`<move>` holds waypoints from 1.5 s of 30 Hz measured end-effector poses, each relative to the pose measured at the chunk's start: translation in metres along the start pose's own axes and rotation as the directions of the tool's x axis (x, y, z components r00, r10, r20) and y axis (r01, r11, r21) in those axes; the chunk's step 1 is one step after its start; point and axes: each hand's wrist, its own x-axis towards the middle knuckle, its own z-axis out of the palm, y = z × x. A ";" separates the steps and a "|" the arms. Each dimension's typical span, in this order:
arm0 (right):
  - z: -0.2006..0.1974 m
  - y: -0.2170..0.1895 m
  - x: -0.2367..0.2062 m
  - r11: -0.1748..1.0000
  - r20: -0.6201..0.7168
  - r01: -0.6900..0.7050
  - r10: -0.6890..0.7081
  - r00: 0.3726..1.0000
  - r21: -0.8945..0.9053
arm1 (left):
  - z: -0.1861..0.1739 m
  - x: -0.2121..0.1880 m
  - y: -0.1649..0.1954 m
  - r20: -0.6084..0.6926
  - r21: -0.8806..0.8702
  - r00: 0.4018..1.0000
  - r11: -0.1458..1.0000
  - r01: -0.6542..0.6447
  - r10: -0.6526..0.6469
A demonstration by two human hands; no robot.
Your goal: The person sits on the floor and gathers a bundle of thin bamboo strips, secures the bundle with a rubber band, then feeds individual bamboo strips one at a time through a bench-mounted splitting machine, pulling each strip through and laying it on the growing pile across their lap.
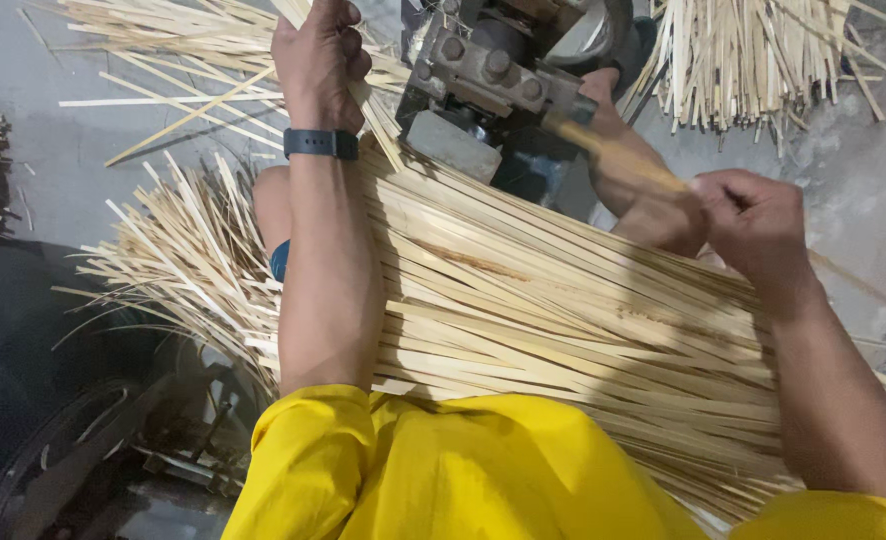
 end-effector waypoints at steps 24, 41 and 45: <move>0.084 -0.062 0.027 0.972 0.527 -0.140 0.220 0.821 -0.187 | -0.002 0.000 -0.001 -0.004 -0.013 1.000 1.000 -0.006 0.006; 0.101 -0.032 0.028 0.939 0.624 -0.002 0.229 0.747 -0.343 | -0.001 -0.018 0.018 0.048 -0.080 0.997 0.995 -0.057 0.061; 0.102 -0.049 0.025 0.934 0.622 -0.084 0.296 0.725 -0.346 | 0.005 -0.023 0.019 0.093 -0.089 0.993 0.994 -0.063 0.072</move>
